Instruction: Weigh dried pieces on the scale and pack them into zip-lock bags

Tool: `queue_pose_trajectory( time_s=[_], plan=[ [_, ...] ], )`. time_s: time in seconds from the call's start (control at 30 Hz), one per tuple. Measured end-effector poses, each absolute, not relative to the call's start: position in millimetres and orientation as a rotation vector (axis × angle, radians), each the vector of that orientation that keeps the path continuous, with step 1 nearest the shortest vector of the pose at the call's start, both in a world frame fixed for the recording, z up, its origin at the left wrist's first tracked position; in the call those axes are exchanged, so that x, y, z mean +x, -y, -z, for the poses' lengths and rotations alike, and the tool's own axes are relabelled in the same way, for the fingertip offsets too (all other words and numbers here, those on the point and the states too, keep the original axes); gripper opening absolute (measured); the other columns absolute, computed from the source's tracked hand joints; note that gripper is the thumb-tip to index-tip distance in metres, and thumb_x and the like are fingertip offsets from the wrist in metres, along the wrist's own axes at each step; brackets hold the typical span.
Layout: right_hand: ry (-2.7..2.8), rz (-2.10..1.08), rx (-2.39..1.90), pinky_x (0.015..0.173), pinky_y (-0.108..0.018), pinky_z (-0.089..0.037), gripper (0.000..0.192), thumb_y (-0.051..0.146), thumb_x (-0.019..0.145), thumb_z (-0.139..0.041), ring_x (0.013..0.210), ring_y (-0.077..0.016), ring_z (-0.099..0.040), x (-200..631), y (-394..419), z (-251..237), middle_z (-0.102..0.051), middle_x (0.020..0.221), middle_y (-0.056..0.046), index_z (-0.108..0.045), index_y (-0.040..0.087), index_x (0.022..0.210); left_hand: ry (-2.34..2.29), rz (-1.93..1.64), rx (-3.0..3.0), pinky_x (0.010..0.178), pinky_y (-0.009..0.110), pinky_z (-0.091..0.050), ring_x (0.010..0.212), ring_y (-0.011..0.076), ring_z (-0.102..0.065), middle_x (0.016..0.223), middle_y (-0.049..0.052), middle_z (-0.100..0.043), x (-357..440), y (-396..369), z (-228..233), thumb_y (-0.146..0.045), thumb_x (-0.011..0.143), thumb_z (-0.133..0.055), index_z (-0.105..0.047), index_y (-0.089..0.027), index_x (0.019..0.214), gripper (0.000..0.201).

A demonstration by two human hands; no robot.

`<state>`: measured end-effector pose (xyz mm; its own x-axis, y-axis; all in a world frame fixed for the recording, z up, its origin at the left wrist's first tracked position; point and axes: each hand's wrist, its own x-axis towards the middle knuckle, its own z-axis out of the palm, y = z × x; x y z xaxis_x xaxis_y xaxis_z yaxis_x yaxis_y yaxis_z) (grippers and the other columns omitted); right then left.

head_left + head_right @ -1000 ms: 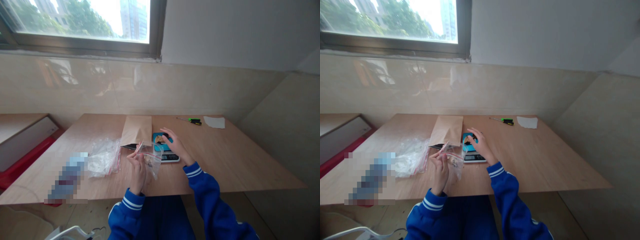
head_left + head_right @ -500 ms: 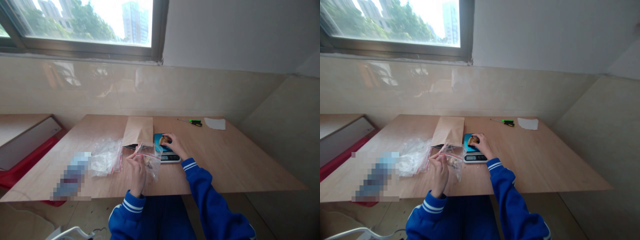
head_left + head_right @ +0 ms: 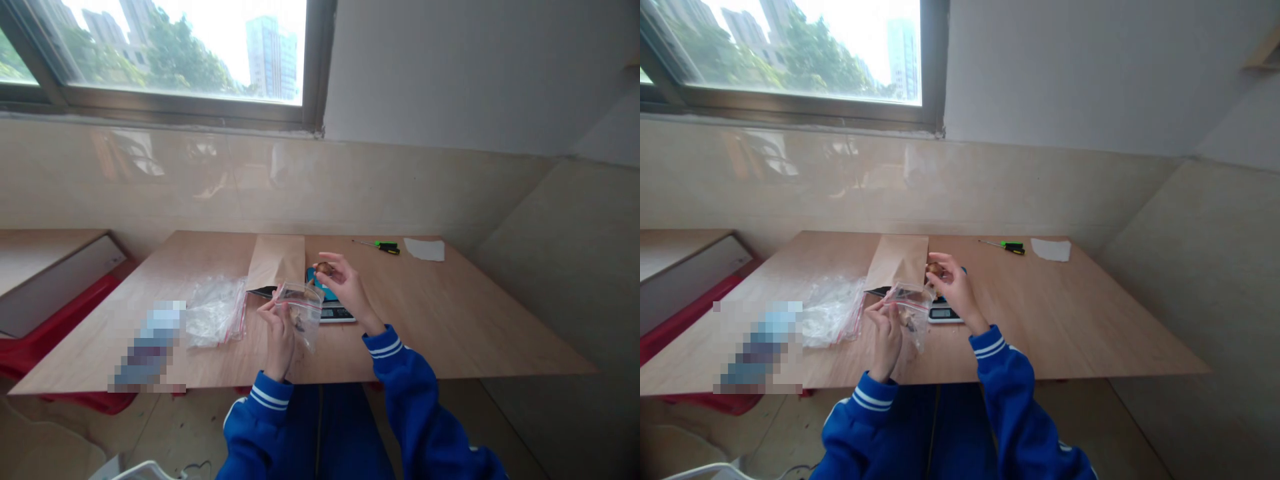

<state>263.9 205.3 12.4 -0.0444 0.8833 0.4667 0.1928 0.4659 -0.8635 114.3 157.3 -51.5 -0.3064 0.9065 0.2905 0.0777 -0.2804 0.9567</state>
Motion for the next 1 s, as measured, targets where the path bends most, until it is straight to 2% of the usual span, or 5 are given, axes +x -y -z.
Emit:
queue_pose_trajectory(
  time_s=[0.23,0.5,0.73,0.87,1.0],
  plan=[
    [1.735,-0.659,-1.044,0.095,-0.036,-0.049,0.033,0.039,0.095,-0.045,0.110,-0.0205,-0.063,257.4,-208.1,-4.3,-0.067,0.121,-0.006,-0.065,0.025,0.117,-1.353,-1.684,1.261,0.105,0.044,-0.042,0.130,0.0268,-0.050,0.135,0.026,-0.047,111.1,-152.3,48.8,-0.058,0.093,-0.035,-0.040,-0.017,0.107,0.044],
    [2.068,-0.257,-1.514,0.094,-0.049,-0.042,0.029,0.021,0.080,-0.068,0.108,-0.0302,-0.059,270.2,-226.5,59.8,-0.071,0.110,-0.011,-0.070,0.022,0.108,-1.383,-1.751,1.217,0.105,0.046,-0.042,0.127,0.0285,-0.052,0.128,0.025,-0.054,103.0,-147.2,48.3,-0.056,0.092,-0.040,-0.040,-0.017,0.105,0.041],
    [1.725,-0.436,-1.211,0.091,-0.040,-0.047,0.029,0.033,0.086,-0.061,0.107,-0.0233,-0.063,265.9,-207.9,3.7,-0.070,0.116,-0.006,-0.067,0.024,0.114,-1.392,-1.754,1.228,0.105,0.043,-0.043,0.130,0.0268,-0.051,0.130,0.024,-0.054,105.9,-144.8,46.0,-0.057,0.092,-0.038,-0.039,-0.018,0.106,0.041],
    [1.917,-0.556,-0.995,0.107,-0.041,-0.039,0.032,0.038,0.087,-0.061,0.125,-0.0217,-0.053,262.7,-186.4,-35.1,-0.064,0.127,-0.002,-0.066,0.030,0.117,-1.335,-1.759,1.196,0.103,0.043,-0.045,0.130,0.0262,-0.050,0.133,0.025,-0.053,110.8,-142.9,44.2,-0.058,0.093,-0.036,-0.034,-0.019,0.107,0.041],
    [1.808,-0.574,-1.077,0.105,-0.042,-0.042,0.034,0.044,0.092,-0.052,0.121,-0.0219,-0.055,266.7,-168.2,-33.2,-0.063,0.127,-0.006,-0.064,0.027,0.118,-1.296,-1.756,1.188,0.106,0.045,-0.042,0.132,0.0246,-0.048,0.122,0.022,-0.062,110.2,-140.5,41.5,-0.055,0.095,-0.036,-0.031,-0.020,0.109,0.038]
  ],
)
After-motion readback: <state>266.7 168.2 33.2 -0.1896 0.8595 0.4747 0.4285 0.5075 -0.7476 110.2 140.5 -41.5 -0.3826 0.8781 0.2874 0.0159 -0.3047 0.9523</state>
